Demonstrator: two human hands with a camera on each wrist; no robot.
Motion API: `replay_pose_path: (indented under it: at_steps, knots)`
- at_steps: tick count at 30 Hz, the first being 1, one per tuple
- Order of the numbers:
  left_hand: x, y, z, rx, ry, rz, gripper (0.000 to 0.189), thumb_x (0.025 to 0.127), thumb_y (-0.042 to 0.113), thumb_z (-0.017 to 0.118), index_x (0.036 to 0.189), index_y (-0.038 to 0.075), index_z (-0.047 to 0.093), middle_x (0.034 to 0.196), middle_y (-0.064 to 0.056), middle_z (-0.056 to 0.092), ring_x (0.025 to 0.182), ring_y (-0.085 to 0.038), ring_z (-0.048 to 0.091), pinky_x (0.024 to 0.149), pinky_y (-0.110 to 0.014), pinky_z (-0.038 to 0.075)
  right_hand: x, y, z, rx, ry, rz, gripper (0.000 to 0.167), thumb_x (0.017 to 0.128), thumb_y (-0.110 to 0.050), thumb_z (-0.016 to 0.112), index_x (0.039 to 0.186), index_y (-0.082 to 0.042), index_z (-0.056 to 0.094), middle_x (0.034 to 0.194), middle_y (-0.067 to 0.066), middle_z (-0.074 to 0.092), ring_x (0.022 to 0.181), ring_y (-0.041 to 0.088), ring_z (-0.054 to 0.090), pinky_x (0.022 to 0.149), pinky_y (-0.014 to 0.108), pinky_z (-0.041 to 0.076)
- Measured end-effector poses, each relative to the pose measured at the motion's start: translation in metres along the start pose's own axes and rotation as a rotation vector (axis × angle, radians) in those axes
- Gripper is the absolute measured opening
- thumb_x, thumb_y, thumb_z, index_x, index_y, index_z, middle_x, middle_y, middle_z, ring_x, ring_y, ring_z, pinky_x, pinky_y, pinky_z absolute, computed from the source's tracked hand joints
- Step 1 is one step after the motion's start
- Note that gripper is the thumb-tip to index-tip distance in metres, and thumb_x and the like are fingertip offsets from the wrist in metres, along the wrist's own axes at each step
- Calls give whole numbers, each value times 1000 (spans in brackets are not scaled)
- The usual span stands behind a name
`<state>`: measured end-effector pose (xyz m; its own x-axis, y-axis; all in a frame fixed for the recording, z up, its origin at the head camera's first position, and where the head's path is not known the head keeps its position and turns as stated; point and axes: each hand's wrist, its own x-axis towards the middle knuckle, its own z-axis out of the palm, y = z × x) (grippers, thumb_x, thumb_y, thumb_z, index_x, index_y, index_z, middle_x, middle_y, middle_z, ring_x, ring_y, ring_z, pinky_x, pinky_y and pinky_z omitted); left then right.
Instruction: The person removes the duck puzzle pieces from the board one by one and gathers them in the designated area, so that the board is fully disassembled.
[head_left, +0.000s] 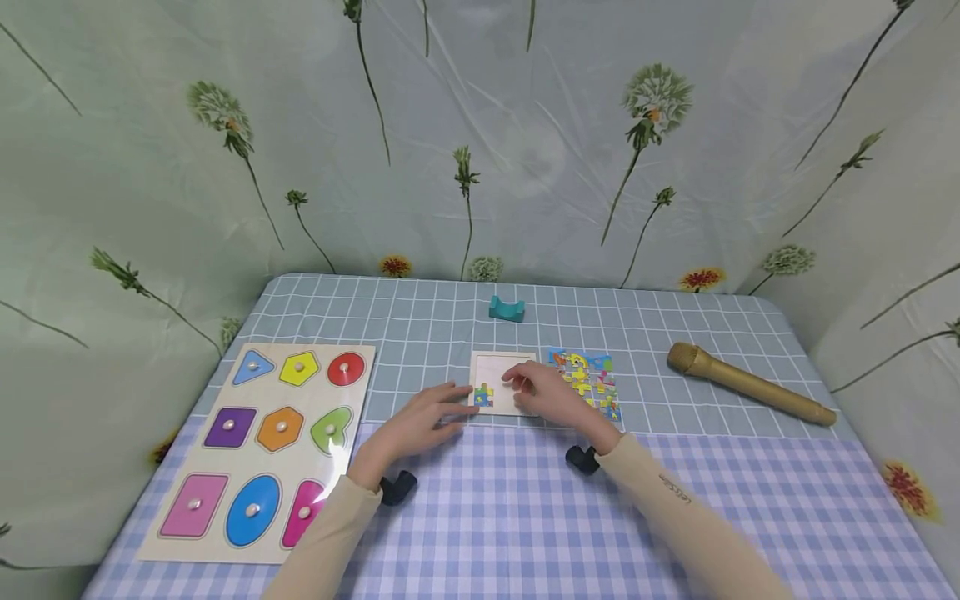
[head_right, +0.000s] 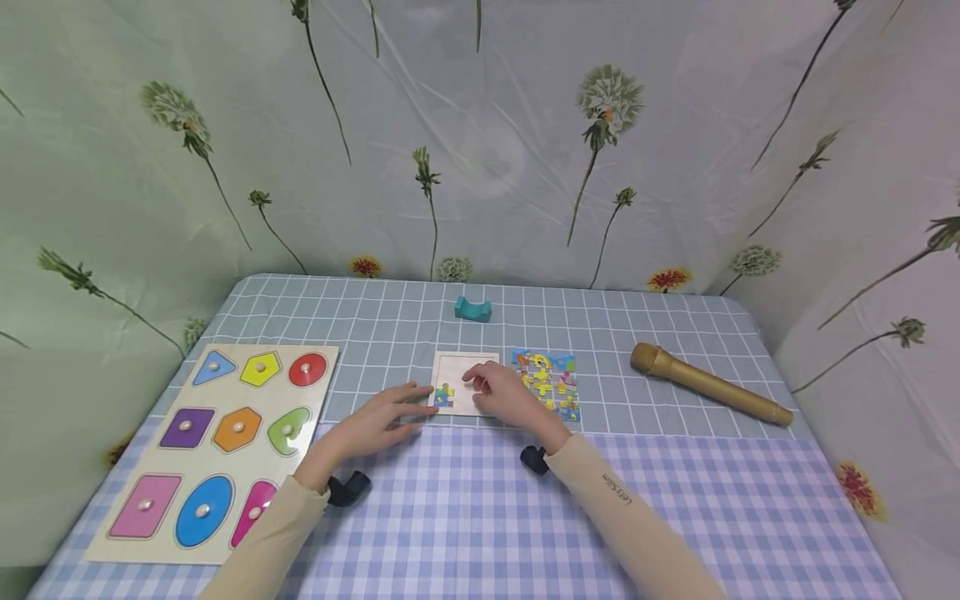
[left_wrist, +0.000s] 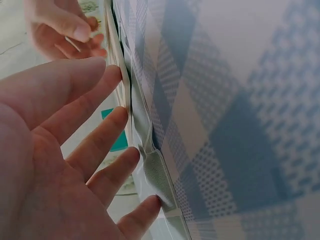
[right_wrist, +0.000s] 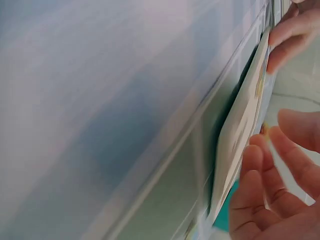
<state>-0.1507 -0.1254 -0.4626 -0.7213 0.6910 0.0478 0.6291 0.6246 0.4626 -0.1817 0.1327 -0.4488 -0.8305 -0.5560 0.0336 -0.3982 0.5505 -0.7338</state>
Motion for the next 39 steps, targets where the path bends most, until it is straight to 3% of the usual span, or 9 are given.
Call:
replay_pose_path:
  at_steps: [8,15,23,28,34,39]
  knots:
    - [0,-2,-1,2,-27,15,31,95,18,59,124,12,66,143,-15,44,133,-42,33,104,-58,28,19,-14,20,-112,-49,5,36,84,-2,64,120,1,62,90,7,49,77,18,45,69,30,41]
    - [1,-3,-2,15,-29,25,30,94,16,60,124,11,67,142,-16,46,131,-42,37,103,-57,30,23,-18,30,-188,-28,21,32,83,1,67,115,1,64,88,5,47,76,16,42,68,30,40]
    - [1,-2,-1,10,-22,14,30,94,16,61,122,11,67,141,-16,47,130,-41,38,103,-56,31,23,-19,30,-131,-11,34,31,81,3,65,111,0,63,87,6,47,76,16,44,68,29,40]
    - [1,-2,-1,1,-7,36,29,93,14,61,121,10,68,140,-16,48,129,-40,39,103,-55,32,26,-17,28,-57,10,7,26,80,7,60,105,0,61,88,7,54,78,18,51,70,29,44]
    - [1,0,-3,-6,-12,22,29,93,15,61,121,10,68,140,-16,48,129,-40,39,103,-54,32,32,-16,27,-56,12,-23,26,77,13,56,98,-1,61,81,5,58,71,14,52,66,26,45]
    - [2,0,-2,-16,-22,7,29,93,15,61,121,11,68,140,-16,47,130,-40,39,103,-54,32,32,-13,24,-14,30,-5,22,82,11,55,97,-4,61,78,3,58,67,12,50,64,26,44]
